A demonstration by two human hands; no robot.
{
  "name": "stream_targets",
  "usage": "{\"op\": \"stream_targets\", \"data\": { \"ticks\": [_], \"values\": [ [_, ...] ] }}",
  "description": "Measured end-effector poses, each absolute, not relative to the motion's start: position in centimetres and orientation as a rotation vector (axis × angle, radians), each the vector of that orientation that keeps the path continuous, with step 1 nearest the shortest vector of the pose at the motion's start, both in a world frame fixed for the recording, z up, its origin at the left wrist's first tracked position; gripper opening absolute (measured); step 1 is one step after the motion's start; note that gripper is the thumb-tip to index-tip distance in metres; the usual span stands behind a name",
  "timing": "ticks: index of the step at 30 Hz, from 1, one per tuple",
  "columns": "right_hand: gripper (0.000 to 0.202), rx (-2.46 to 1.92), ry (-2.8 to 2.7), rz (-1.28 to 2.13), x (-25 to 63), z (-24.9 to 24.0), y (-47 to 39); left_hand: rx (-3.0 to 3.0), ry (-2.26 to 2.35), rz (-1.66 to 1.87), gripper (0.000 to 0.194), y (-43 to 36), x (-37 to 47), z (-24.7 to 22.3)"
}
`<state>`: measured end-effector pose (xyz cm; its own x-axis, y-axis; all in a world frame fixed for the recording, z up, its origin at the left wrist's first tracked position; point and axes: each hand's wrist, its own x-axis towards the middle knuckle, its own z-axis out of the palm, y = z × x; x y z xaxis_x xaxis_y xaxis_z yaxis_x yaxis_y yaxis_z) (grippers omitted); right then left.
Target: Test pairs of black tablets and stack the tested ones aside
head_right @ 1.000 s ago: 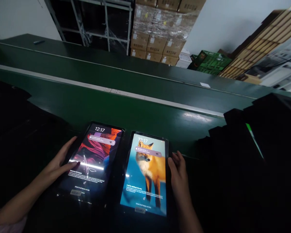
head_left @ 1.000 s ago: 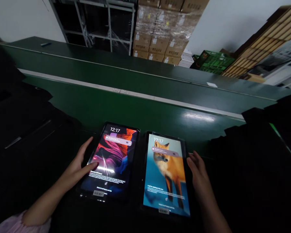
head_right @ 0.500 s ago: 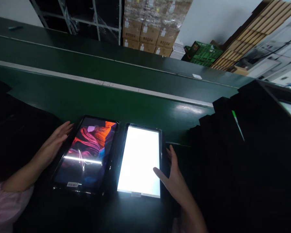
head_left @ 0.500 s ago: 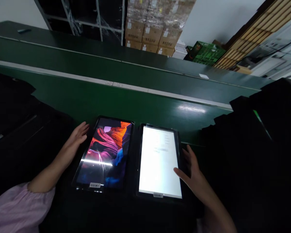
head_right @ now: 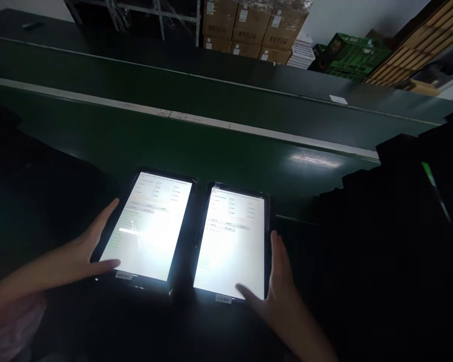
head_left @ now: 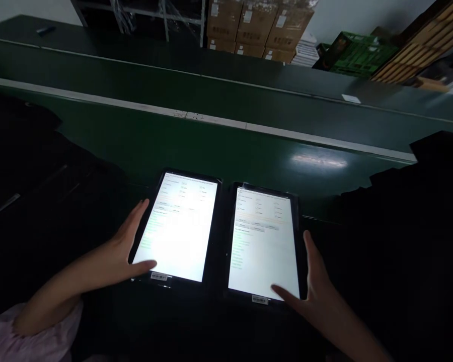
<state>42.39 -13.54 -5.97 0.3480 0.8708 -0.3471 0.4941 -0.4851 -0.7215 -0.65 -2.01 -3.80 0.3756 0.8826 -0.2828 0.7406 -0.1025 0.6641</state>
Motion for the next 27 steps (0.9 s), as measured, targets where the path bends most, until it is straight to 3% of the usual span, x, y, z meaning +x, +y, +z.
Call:
{"op": "stream_targets", "data": {
  "ticks": [5, 9, 13, 15, 16, 19, 27],
  "values": [
    [0.123, -2.165, -0.881, 0.896, 41.9, -4.7, -12.0, 1.956, 1.49, 0.031, 0.127, -4.1, 1.2, -2.5],
    [0.108, -2.176, -0.885, 0.74, 41.3, -4.3, -11.8, 1.925, 1.632, 0.174, 0.119, -4.3, 2.7, -2.9],
    [0.052, -2.038, -1.196, 0.153, 39.5, -3.8, -12.3, 1.766, 1.597, 0.488, 0.098, -2.9, 2.4, -3.8],
    [0.014, -1.75, -1.369, 0.077, 38.7, -3.4, -12.5, 1.658, 1.551, 0.569, 0.09, -2.3, 1.8, -3.8],
    [0.008, -1.598, -1.475, 0.112, 38.4, -3.1, -12.6, 1.625, 1.54, 0.578, 0.089, -2.1, 1.6, -3.8],
    [0.027, -1.255, -1.828, 0.238, 37.9, -2.3, -12.6, 1.629, 1.545, 0.529, 0.089, -2.0, 1.3, -3.5],
    [0.017, -1.113, -2.117, 0.343, 36.5, -1.7, -13.0, 1.679, 1.43, 0.321, 0.097, -1.4, 0.1, -3.5]
  ]
}}
